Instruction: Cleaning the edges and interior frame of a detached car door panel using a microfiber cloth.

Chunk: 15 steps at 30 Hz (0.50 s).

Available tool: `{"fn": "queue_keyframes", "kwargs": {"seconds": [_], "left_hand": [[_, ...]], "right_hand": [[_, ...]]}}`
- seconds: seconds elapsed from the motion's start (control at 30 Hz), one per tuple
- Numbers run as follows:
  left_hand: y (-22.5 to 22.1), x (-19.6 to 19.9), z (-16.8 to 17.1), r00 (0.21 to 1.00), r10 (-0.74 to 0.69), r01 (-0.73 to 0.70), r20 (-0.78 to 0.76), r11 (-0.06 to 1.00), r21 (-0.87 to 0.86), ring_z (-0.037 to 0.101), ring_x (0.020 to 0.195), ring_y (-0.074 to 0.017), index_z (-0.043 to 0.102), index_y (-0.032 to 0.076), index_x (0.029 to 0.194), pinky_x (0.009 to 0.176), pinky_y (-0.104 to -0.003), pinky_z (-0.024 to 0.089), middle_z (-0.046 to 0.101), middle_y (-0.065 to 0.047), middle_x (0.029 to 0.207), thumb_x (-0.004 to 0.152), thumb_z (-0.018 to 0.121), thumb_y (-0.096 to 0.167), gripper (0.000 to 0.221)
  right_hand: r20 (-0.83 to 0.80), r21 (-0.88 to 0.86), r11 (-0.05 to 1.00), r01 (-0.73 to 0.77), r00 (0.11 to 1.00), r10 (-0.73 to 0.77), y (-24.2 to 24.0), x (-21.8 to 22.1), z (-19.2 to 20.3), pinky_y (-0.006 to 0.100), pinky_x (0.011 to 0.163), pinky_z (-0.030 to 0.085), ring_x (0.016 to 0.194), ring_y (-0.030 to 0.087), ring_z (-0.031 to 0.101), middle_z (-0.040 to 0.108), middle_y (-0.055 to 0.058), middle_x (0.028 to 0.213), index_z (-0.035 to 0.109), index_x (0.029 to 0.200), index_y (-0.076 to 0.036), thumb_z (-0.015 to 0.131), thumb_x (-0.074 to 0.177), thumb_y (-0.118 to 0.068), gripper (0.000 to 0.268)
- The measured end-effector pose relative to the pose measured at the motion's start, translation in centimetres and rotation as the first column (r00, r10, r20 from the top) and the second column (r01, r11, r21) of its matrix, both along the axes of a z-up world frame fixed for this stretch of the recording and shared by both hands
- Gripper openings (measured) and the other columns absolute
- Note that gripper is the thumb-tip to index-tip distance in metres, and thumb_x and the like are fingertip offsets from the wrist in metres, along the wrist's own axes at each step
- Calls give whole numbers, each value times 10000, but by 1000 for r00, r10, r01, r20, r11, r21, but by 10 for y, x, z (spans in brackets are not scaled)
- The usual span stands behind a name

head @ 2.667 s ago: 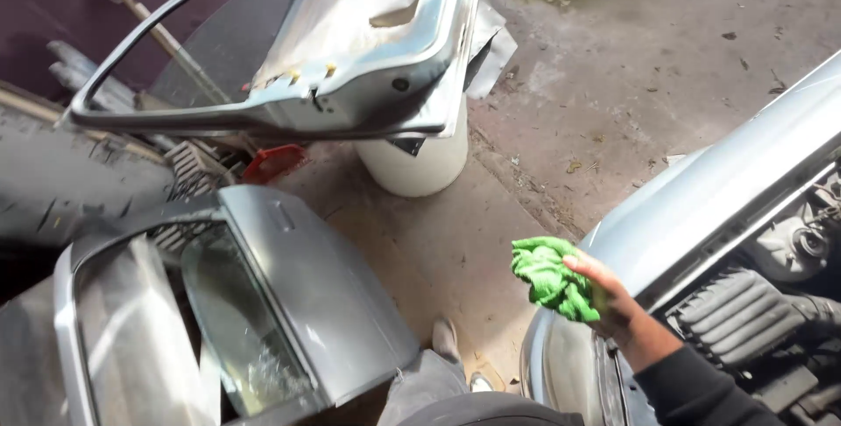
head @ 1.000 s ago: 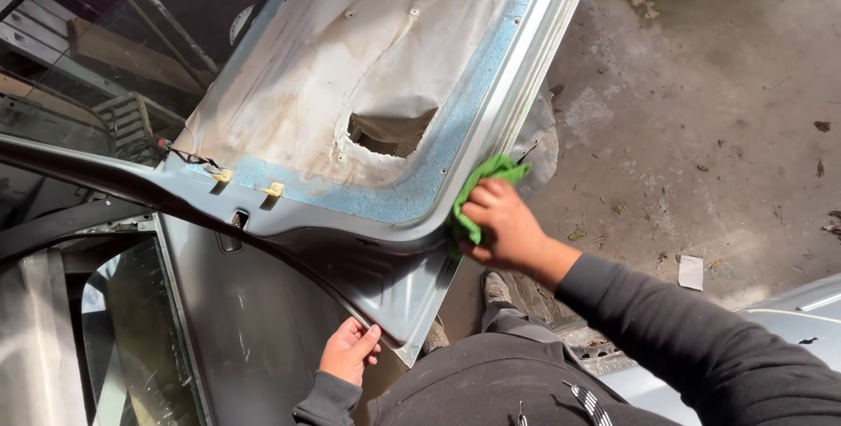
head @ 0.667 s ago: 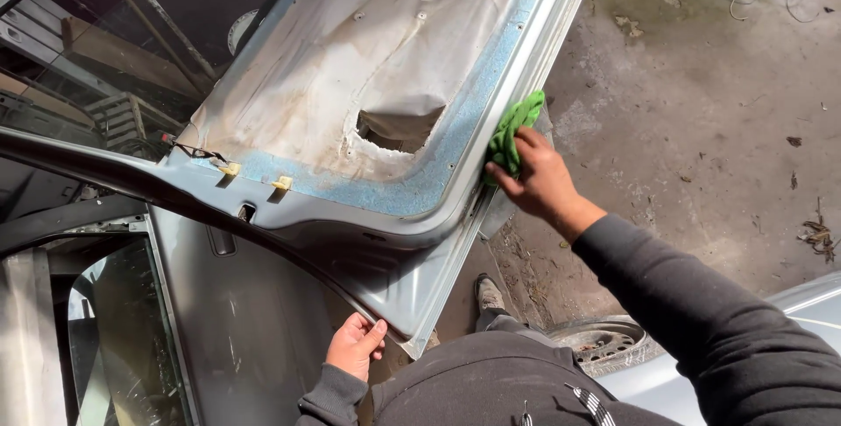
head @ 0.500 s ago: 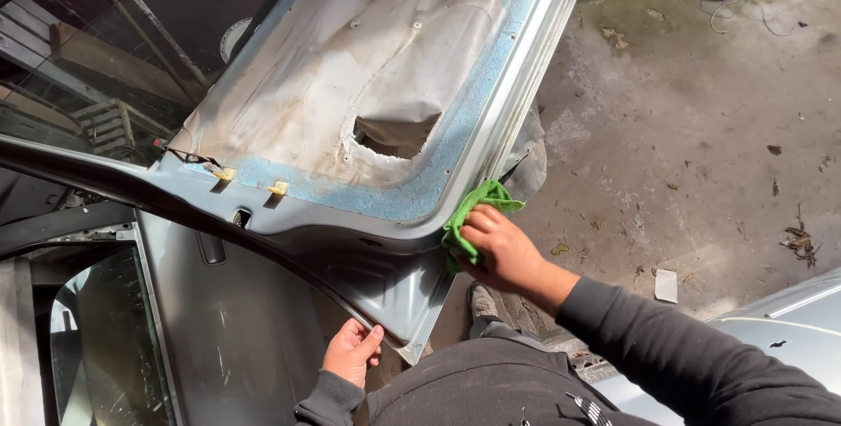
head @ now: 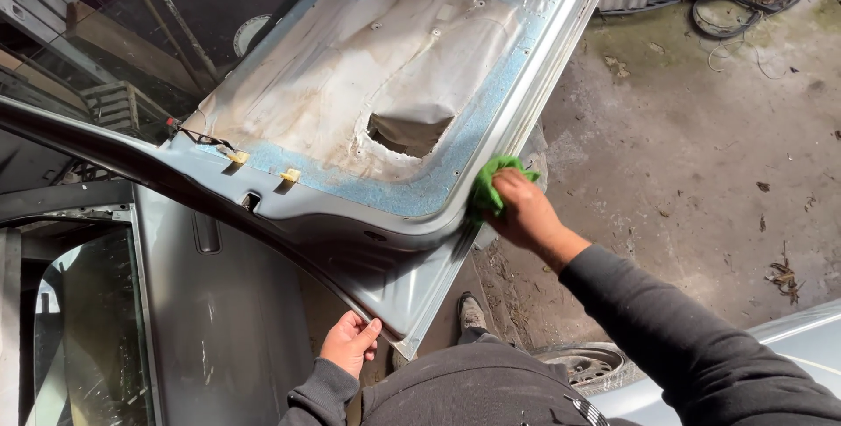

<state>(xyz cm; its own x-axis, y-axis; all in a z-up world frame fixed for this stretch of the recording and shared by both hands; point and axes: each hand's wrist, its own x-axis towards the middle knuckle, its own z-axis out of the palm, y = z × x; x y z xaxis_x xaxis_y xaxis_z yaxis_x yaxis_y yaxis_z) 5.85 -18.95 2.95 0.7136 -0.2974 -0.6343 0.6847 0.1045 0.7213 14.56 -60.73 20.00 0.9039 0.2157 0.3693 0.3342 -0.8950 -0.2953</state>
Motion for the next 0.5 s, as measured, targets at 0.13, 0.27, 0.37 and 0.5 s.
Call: {"fn": "queue_keyframes", "kwargs": {"seconds": [0.13, 0.27, 0.37, 0.5], "left_hand": [[0, 0, 5, 1000, -4, 4, -3, 1000, 14, 589, 658, -200, 629, -33, 997, 552, -323, 512, 613, -132, 793, 1019, 759, 53, 157], [-2, 2, 9, 1000, 1, -1, -9, 1000, -2, 588, 653, -214, 639, -42, 996, 582, -339, 529, 611, -130, 796, 1012, 763, 51, 156], [0, -1, 4, 1000, 11, -11, -10, 1000, -19, 594, 664, -209, 617, -25, 964, 572, -331, 515, 612, -127, 784, 995, 788, 62, 194], [-3, 6, 17, 1000, -30, 29, 5, 997, 68, 597, 666, -176, 646, -12, 987, 578, -304, 511, 631, -106, 784, 1018, 773, 86, 163]], "right_hand": [[-294, 63, 916, 396, 885, -362, -23, 29, 4, 512, 960, 601, 1042, 400, 656, 601, 238, 1199, 535, 1201, 61, 694, 1006, -174, 344], [-120, 51, 989, 140, 984, -133, 57, -52, 14, 555, 1215, 459, 1297, 440, 603, 662, 239, 1280, 650, 1185, 13, 638, 982, -254, 336], [-146, -55, 971, -232, 964, 222, 74, -72, 22, 586, 1246, 360, 1236, 379, 569, 620, 175, 1209, 724, 1142, -30, 810, 815, -278, 419], [2, -152, 987, -56, 998, 57, 14, -14, 15, 492, 1207, 470, 1179, 279, 649, 697, 83, 1187, 715, 1140, -75, 862, 844, -287, 393]]}}
